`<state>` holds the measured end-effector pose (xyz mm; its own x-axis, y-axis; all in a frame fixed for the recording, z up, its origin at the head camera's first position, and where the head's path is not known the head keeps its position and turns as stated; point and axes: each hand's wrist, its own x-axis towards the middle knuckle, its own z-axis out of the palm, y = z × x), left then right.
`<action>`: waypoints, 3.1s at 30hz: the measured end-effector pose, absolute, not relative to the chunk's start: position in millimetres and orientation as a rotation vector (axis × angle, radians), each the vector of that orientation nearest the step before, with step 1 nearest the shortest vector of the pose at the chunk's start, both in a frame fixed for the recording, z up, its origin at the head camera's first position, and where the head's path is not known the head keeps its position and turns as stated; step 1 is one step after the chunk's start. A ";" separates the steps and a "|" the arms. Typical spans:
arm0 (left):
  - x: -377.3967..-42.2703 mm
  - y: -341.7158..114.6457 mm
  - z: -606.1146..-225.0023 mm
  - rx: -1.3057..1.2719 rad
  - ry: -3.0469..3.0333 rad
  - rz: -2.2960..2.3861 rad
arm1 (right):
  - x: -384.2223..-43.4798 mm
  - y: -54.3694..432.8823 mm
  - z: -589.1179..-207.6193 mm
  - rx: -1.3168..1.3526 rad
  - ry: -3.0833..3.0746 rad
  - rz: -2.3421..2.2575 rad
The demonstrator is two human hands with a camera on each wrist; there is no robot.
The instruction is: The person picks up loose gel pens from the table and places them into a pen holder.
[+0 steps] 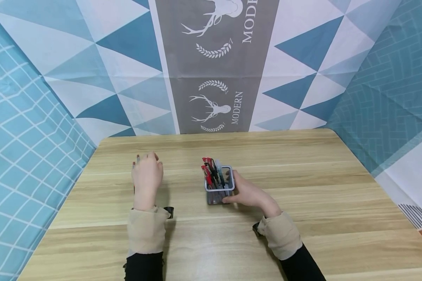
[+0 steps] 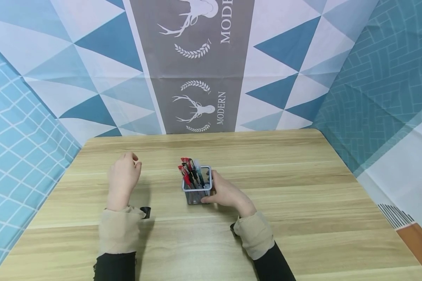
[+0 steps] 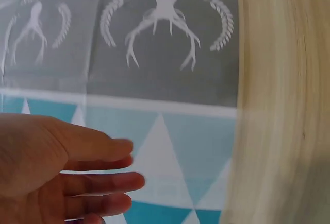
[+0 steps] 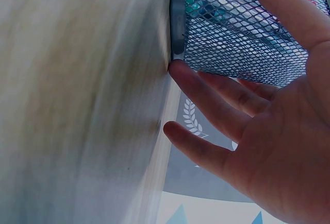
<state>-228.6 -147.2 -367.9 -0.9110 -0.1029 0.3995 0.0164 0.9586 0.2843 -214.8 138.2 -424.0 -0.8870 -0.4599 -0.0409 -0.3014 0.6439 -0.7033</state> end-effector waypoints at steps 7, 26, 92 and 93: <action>-232.1 -166.0 -375.1 0.178 -2.933 -0.499 | -214.9 138.3 -424.2 -0.609 2.645 -1.073; -235.3 -176.4 -399.7 0.435 -3.267 -0.595 | -214.4 137.8 -424.0 -0.607 2.649 -1.059; -220.0 -144.7 -346.7 0.081 -2.406 -0.539 | -213.9 138.6 -423.5 -0.612 2.621 -1.103; -220.9 -141.9 -346.9 0.051 -2.386 -0.521 | -213.9 138.6 -423.2 -0.613 2.621 -1.102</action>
<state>-220.9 -141.9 -346.9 -0.7646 -0.1733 0.6208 0.1012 0.9190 0.3811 -213.9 138.6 -423.2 -0.8853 -0.4622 -0.0509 -0.2868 0.6291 -0.7225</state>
